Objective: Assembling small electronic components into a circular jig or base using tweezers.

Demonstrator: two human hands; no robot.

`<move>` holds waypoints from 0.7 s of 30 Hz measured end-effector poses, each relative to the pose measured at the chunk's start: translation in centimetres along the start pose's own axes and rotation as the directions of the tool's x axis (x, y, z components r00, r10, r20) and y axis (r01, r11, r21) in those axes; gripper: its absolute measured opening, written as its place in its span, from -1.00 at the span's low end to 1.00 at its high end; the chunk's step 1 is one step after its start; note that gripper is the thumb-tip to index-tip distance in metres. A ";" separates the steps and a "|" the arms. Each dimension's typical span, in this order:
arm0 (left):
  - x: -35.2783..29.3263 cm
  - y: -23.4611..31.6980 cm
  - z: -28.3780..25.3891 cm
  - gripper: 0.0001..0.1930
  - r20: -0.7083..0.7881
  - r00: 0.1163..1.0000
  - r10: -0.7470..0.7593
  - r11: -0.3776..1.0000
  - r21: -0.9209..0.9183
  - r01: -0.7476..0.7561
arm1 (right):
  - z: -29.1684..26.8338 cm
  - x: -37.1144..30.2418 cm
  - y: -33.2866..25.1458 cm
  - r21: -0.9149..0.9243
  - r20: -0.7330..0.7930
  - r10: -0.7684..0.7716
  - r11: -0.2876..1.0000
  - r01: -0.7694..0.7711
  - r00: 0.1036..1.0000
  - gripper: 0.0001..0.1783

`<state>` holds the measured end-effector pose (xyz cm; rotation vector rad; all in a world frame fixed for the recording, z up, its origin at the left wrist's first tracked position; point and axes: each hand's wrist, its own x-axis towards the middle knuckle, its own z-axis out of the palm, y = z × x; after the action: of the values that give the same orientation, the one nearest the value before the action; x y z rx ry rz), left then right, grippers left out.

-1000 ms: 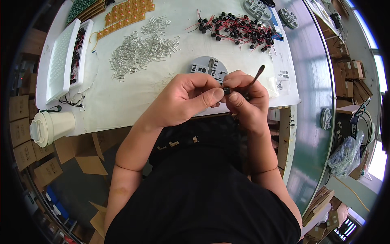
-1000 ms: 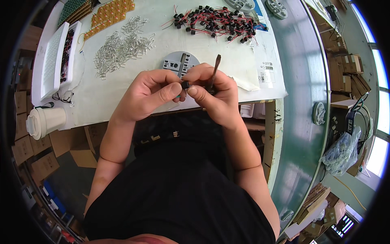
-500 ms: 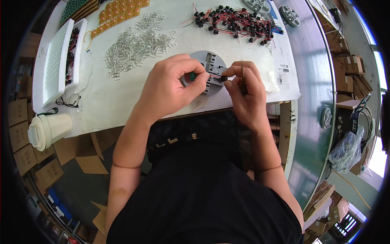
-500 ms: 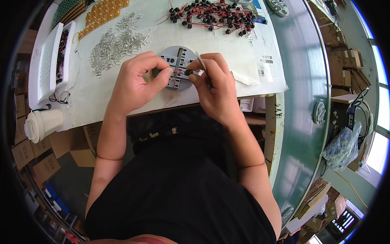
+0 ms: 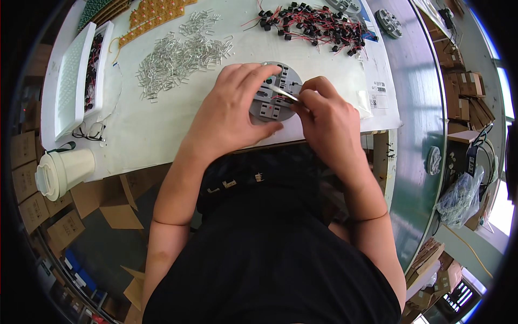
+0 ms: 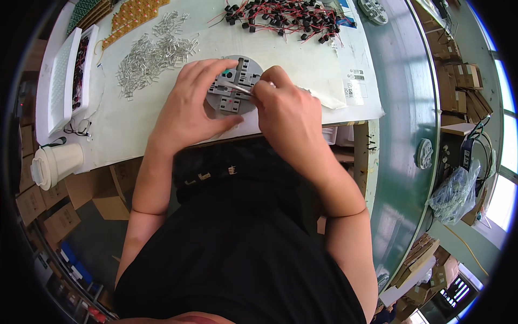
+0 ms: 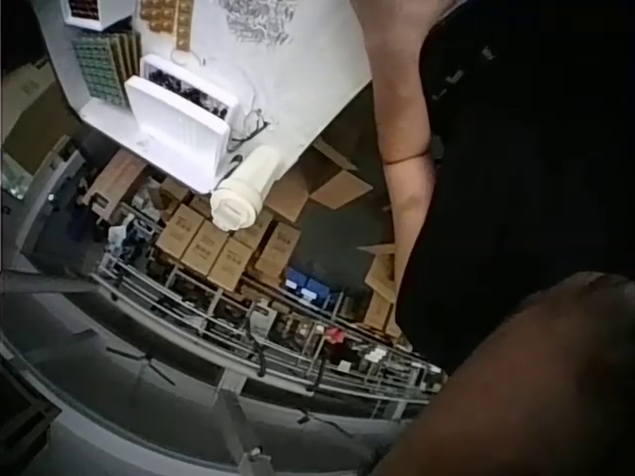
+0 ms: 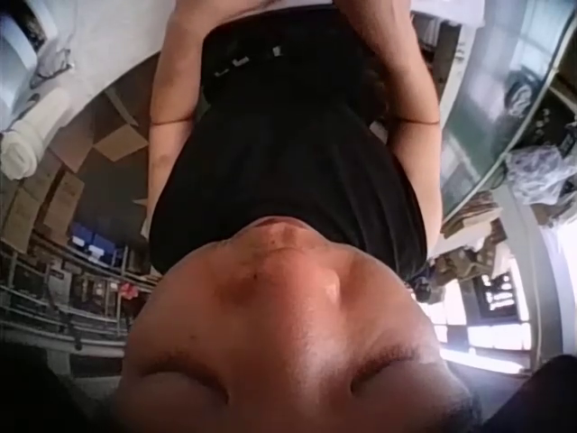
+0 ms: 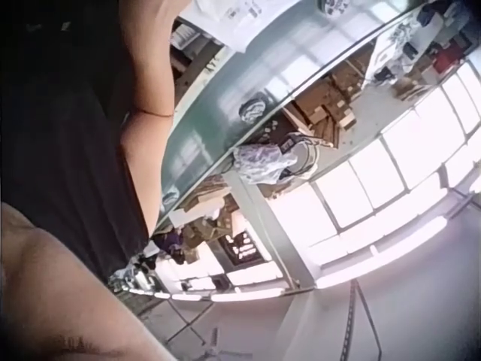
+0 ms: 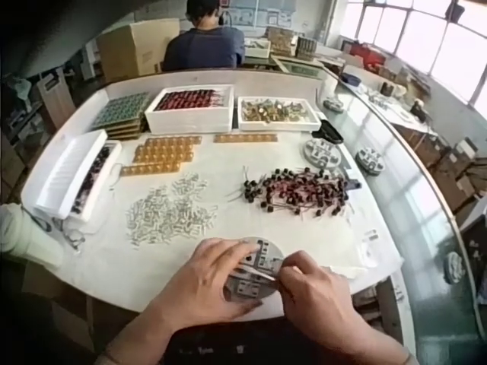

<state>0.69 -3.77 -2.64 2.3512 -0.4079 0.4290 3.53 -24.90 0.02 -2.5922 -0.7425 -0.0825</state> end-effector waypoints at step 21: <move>-2.5 0.1 1.5 -0.09 -0.039 0.991 -0.128 0.987 -0.103 0.124 | 4.6 3.5 -0.3 0.931 -0.329 0.083 0.193 0.308 0.941 -0.48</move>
<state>-1.36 -4.45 -4.62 2.2505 -0.2518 0.3920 6.08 -21.01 -3.46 -1.1718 -0.5535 -0.0321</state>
